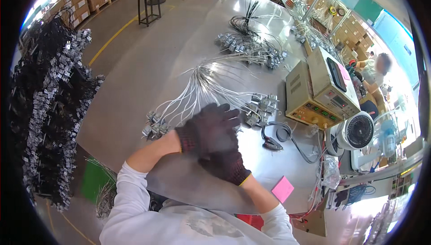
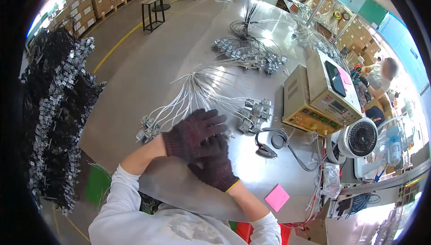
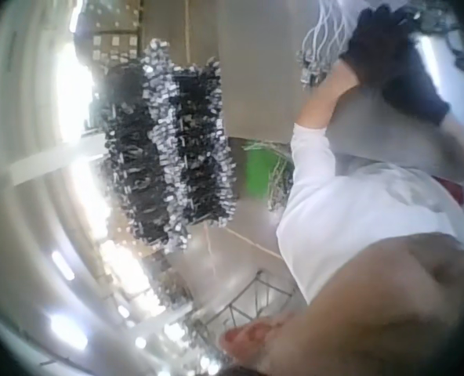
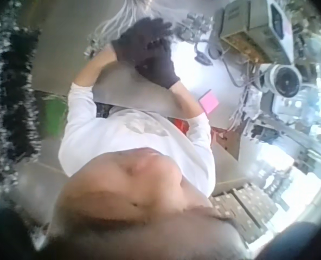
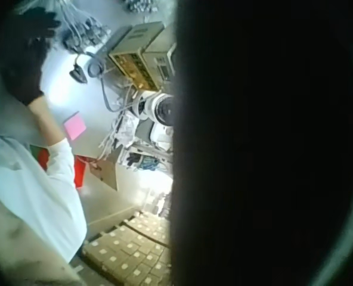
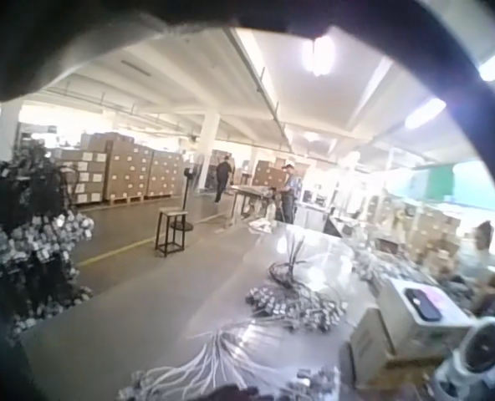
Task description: Organizing and inspecting bundles of electrical wire harnesses at a manual assembly station.
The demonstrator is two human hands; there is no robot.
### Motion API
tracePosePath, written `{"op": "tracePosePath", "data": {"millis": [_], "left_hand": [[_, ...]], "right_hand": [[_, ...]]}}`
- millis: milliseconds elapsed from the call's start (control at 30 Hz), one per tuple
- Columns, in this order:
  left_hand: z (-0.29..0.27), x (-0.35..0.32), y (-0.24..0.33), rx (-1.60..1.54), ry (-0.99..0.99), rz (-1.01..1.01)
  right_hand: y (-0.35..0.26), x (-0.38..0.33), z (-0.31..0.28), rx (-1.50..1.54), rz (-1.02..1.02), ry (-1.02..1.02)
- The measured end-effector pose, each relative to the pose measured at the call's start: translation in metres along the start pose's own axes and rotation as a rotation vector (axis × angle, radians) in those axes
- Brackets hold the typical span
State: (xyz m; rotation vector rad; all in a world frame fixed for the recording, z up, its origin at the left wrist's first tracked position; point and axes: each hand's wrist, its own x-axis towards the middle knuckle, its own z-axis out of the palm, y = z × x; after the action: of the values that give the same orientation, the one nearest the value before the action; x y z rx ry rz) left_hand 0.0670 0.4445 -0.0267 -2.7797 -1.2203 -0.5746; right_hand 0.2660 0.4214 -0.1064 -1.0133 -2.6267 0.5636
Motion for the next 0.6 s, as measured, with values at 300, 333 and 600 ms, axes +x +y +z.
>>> {"op": "tracePosePath", "data": {"millis": [300,333,600], "left_hand": [[0.045,-0.004,-0.005,-0.31,-0.279,-0.216],[0.042,-0.001,-0.004,-0.328,-0.296,-0.234],[0.053,0.004,-0.012,-0.409,-0.243,-0.219]], "right_hand": [[0.061,-0.032,-0.079,0.213,0.416,0.482],[0.069,-0.028,-0.085,-0.03,0.313,0.545],[0.118,-0.01,-0.068,-0.166,0.414,0.347]]}}
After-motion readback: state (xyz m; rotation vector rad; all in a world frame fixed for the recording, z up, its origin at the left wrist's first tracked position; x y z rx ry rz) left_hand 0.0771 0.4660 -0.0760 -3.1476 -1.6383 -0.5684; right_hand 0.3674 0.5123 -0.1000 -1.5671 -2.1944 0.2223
